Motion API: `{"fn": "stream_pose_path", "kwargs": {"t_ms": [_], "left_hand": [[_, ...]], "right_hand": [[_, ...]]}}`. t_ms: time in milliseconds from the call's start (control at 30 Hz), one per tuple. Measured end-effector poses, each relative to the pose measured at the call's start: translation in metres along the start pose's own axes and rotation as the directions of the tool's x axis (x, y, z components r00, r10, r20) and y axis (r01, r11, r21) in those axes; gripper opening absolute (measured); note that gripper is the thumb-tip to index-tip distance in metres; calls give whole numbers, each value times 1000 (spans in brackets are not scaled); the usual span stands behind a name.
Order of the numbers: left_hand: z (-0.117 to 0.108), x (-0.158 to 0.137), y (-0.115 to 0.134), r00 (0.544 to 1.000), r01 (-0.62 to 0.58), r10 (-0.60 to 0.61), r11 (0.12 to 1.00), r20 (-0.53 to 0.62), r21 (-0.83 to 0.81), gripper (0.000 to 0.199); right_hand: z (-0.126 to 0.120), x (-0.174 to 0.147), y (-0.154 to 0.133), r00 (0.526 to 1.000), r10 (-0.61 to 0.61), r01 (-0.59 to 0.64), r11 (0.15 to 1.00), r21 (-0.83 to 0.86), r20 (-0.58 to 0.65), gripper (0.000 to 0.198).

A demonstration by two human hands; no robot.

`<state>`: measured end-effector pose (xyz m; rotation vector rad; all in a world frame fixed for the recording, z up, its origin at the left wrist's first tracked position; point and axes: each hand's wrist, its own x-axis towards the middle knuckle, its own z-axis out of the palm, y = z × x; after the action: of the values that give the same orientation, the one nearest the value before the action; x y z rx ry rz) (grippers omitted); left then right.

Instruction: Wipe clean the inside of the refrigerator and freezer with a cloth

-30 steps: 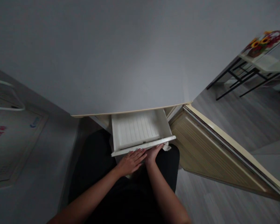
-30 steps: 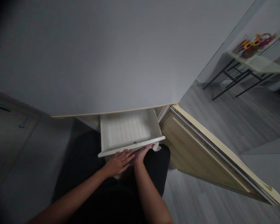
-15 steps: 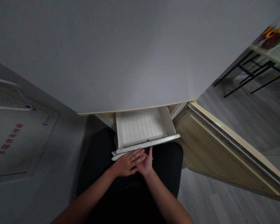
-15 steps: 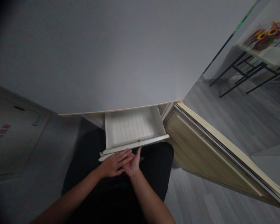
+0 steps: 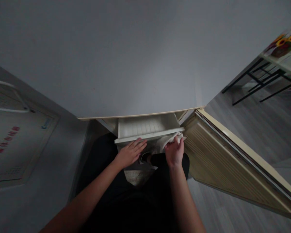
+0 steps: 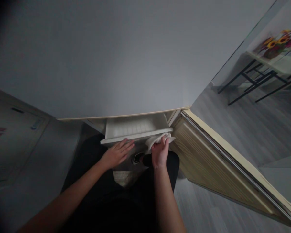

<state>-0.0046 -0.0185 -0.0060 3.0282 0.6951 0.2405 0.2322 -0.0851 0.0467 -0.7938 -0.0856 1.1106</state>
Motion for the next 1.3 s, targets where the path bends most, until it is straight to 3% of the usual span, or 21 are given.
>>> {"fn": "stream_pose_path", "kwargs": {"t_ms": [133,300,400,500,567,633,667,733,833,1000,1133,1200,1300], "left_hand": [[1,35,-30,981,195,-195,981,-12,20,75],[16,82,-46,929,369,-369,929,-5,6,79],[24,94,-51,905,425,-425,904,3,-44,75],[36,94,-44,871,477,-492,838,14,-263,67],[47,92,-28,846,475,-526,676,82,-564,60],[61,91,-6,837,425,-515,396,186,-814,50],[69,91,5,833,414,-508,313,218,-855,43],[82,88,22,824,403,-511,228,243,-886,38],[94,80,24,770,392,-599,175,219,-903,41],[88,57,-16,639,408,-751,147,167,-901,35],[74,43,-44,609,445,-775,160,167,-881,19],[70,39,-52,594,460,-785,154,175,-874,20],[67,35,-57,566,477,-800,121,199,-870,27]], "right_hand": [[15,47,23,999,43,-42,999,-24,32,49],[18,97,45,989,123,-119,992,-52,84,48],[-3,89,60,982,164,-162,986,-24,95,44],[-40,62,79,978,187,-187,982,-9,88,48],[-64,46,88,981,174,-169,984,-58,84,51],[-83,39,91,990,137,-127,973,-193,43,49],[-88,38,91,993,117,-106,956,-273,25,47],[-92,39,91,994,107,-88,915,-394,27,46],[-79,42,98,974,169,-67,851,-520,151,51],[-37,49,139,949,170,35,781,-624,266,67],[-17,57,172,942,260,-74,774,-628,211,78],[-11,57,183,930,299,-113,783,-611,212,81],[-5,53,195,920,287,-79,802,-592,267,84]]}}
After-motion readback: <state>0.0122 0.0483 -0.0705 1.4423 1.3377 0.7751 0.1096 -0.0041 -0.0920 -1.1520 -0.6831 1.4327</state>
